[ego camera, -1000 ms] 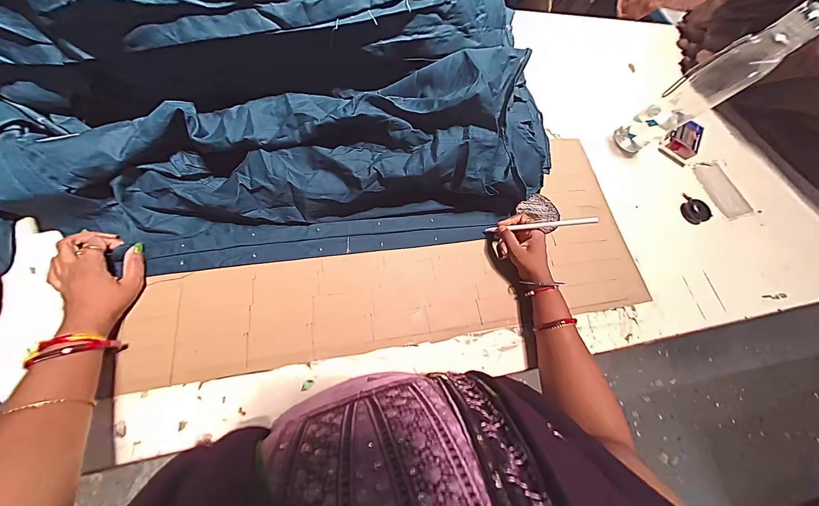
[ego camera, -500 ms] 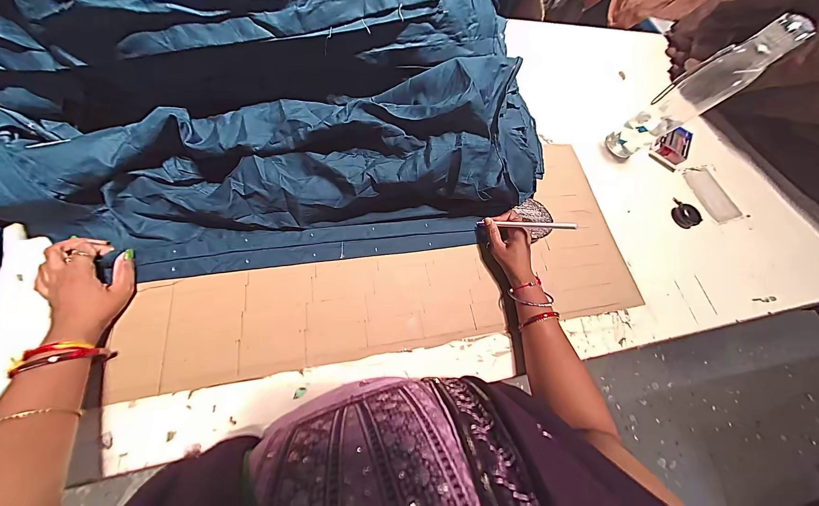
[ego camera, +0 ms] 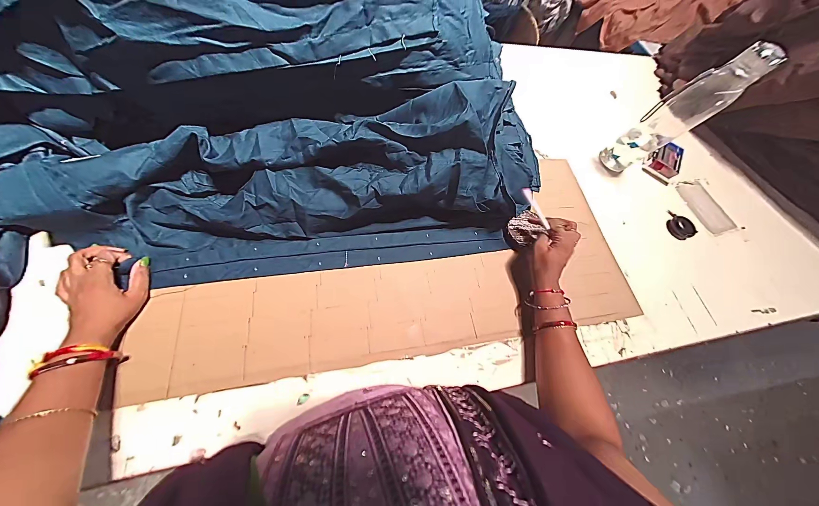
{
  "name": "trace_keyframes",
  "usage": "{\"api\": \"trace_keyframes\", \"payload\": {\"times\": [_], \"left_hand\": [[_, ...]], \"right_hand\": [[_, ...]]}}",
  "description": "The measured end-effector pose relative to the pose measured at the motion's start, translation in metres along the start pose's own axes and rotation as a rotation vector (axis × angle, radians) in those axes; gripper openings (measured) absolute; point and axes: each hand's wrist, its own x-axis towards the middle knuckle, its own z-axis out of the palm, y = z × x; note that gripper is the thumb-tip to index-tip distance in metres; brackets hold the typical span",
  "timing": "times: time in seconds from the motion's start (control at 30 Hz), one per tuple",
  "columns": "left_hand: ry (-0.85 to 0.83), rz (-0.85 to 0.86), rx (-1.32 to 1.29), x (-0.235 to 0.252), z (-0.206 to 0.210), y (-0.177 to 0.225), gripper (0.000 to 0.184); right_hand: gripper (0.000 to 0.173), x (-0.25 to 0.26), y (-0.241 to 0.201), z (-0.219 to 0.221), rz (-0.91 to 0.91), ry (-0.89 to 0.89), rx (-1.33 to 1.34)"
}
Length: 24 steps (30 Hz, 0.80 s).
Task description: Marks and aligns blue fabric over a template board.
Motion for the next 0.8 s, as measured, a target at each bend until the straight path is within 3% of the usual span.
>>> {"api": "trace_keyframes", "payload": {"times": [0.13, 0.23, 0.37, 0.43, 0.5, 0.57, 0.67, 0.8], "left_hand": [[0.008, 0.008, 0.005, -0.001, 0.002, -0.001, 0.051], [0.035, 0.025, -0.003, 0.001, 0.000, 0.004, 0.048], [0.113, 0.008, -0.072, -0.003, -0.004, 0.009, 0.048], [0.234, -0.090, -0.158, -0.006, -0.008, 0.013, 0.055], [0.382, -0.282, -0.215, -0.005, -0.009, 0.013, 0.061], [0.347, -0.464, -0.171, 0.000, -0.009, 0.014, 0.070], [0.240, -0.515, -0.088, 0.004, -0.009, 0.018, 0.070], [0.255, -0.447, -0.151, 0.000, -0.013, 0.020, 0.055]], "right_hand": [[0.070, 0.014, 0.011, 0.013, -0.119, -0.233, -0.460], [0.064, 0.028, 0.014, 0.000, -0.065, -0.240, -0.555], [0.060, 0.047, 0.039, -0.031, 0.263, -0.115, -0.637], [0.059, 0.050, 0.047, -0.044, 0.426, -0.064, -0.620], [0.056, 0.050, 0.027, -0.047, 0.547, -0.032, -0.452], [0.064, 0.041, -0.003, -0.033, 0.561, -0.140, -0.298], [0.076, 0.030, -0.045, 0.003, 0.506, -0.388, -0.389], [0.048, 0.024, -0.076, 0.022, 0.517, -0.553, -0.406]]}}
